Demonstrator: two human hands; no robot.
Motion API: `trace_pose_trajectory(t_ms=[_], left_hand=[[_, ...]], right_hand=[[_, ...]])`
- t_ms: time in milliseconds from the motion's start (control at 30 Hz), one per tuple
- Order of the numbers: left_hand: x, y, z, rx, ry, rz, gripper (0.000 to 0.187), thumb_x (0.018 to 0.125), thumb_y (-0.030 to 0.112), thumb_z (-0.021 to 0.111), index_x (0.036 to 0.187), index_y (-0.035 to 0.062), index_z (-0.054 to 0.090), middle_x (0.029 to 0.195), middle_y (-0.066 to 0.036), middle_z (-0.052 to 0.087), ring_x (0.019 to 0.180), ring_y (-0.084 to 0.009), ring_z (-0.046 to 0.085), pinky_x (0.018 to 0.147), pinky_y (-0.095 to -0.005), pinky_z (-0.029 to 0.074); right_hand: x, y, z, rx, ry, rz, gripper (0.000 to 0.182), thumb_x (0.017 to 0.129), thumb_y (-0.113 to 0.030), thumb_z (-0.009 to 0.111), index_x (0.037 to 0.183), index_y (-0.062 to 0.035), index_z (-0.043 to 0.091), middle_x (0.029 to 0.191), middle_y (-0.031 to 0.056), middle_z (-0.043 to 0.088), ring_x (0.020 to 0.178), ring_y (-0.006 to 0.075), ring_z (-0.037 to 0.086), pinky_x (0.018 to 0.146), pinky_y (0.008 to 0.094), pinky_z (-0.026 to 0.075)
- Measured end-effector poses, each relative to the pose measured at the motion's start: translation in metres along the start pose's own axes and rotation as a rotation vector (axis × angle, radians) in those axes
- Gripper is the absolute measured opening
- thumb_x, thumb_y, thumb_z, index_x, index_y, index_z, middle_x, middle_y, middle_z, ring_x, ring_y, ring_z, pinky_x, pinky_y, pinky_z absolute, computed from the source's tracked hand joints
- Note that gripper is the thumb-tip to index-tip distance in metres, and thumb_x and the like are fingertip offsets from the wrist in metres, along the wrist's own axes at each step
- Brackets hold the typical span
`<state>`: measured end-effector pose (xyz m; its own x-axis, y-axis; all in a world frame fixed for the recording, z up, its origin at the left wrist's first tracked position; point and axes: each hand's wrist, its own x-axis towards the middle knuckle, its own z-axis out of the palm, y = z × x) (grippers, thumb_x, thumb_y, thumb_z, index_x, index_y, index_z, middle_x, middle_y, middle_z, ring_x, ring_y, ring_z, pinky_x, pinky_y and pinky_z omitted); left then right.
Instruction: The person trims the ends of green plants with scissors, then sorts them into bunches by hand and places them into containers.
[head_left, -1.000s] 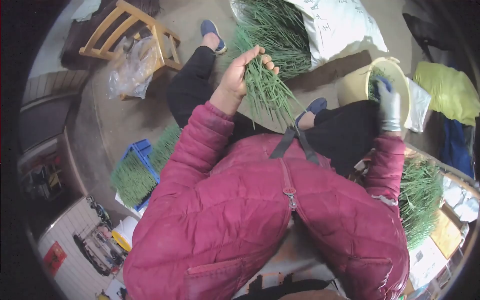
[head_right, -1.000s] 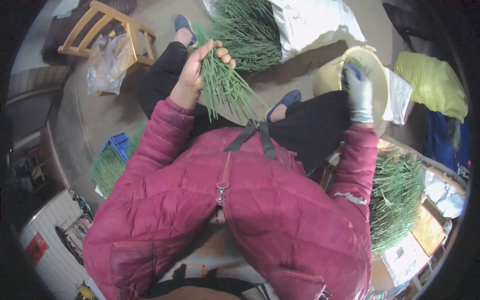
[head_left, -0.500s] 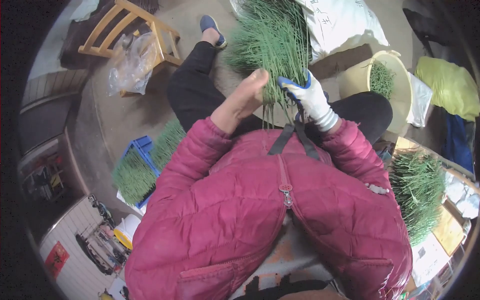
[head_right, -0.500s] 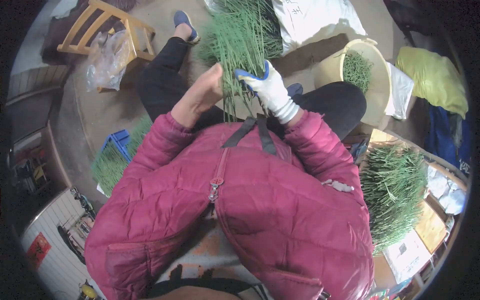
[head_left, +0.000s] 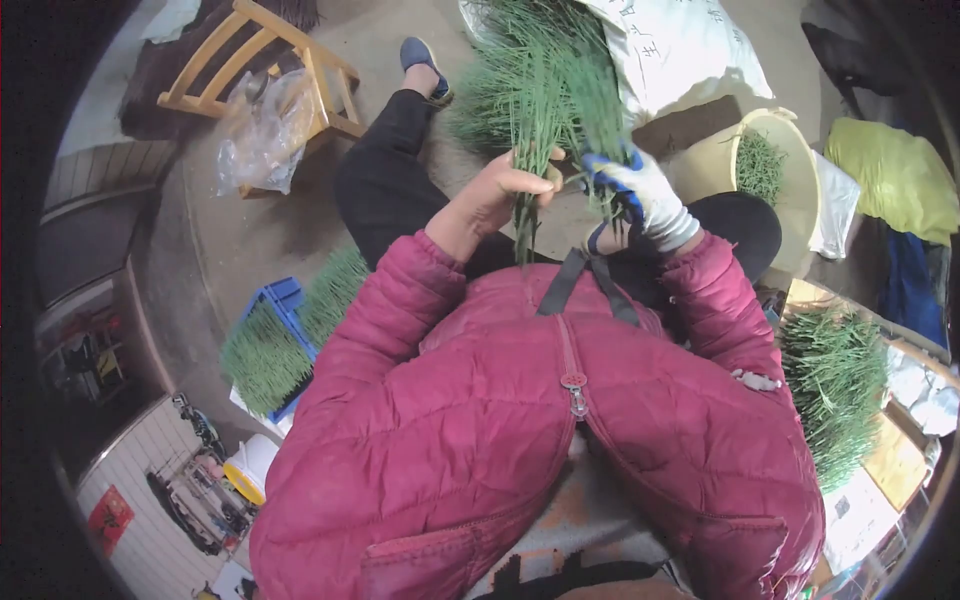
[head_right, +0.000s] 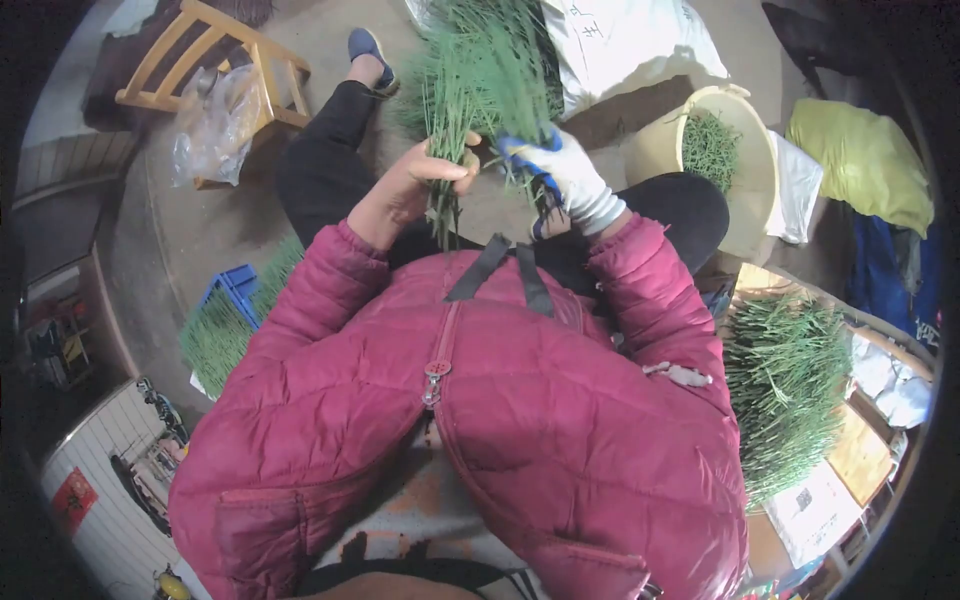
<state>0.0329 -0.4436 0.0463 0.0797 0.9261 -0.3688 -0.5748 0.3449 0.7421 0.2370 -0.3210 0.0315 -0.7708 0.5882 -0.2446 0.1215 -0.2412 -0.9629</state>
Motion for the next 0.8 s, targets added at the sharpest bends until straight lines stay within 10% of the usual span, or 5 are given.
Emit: trace_pose_trajectory(t_ms=[100,300,500,600,800], left_hand=[[0.001,-0.006,-0.012,-0.225,-0.181,-0.009,0.036,0.072,0.003,0.052,0.107,0.0069,0.046,0.055,-0.005,0.036,0.05,-0.0131,0.032,0.051,-0.0253,0.026],[0.006,-0.021,-0.01,-0.439,-0.023,-0.094,0.025,0.088,0.024,0.054,0.088,-0.0002,0.058,0.088,-0.012,0.057,0.092,-0.0305,0.061,0.081,-0.038,0.054],[-0.016,-0.025,-0.011,-0.225,-0.065,-0.1,0.055,0.074,0.019,0.065,0.123,0.0003,0.048,0.112,-0.009,0.06,0.087,-0.017,0.062,0.071,-0.03,0.053],[-0.016,-0.02,-0.019,-0.092,-0.135,-0.104,0.062,0.072,0.021,0.07,0.125,0.003,0.044,0.117,-0.008,0.055,0.103,-0.0193,0.055,0.089,-0.0317,0.044],[-0.004,-0.007,-0.042,-0.153,-0.134,-0.027,0.077,0.073,0.03,0.066,0.137,0.0084,0.029,0.124,-0.01,0.051,0.06,-0.003,0.058,0.036,-0.0109,0.036]], right_hand=[[0.003,-0.014,-0.003,-0.356,0.027,-0.139,0.07,0.072,-0.052,0.059,0.122,-0.006,0.047,0.116,0.0087,0.057,0.102,0.0298,0.059,0.082,0.04,0.043],[-0.006,-0.002,0.014,-0.159,-0.009,-0.35,0.054,0.088,-0.031,0.055,0.128,0.0033,0.041,0.129,0.0225,0.043,0.121,0.0342,0.042,0.102,0.0462,0.035],[-0.03,0.041,0.036,-0.46,-0.064,-0.249,0.046,0.097,-0.033,0.033,0.116,0.0014,0.055,0.115,0.0196,0.057,0.109,0.0298,0.054,0.097,0.0403,0.041],[-0.025,0.044,0.035,-0.63,-0.212,-0.485,0.037,0.09,-0.025,0.048,0.113,0.0022,0.055,0.111,0.0189,0.059,0.101,0.0312,0.058,0.09,0.0406,0.047],[-0.002,0.041,0.043,-0.593,-0.371,-0.732,0.032,0.086,-0.006,0.056,0.118,-0.0034,0.054,0.113,0.0128,0.059,0.095,0.0293,0.058,0.086,0.0395,0.046]])
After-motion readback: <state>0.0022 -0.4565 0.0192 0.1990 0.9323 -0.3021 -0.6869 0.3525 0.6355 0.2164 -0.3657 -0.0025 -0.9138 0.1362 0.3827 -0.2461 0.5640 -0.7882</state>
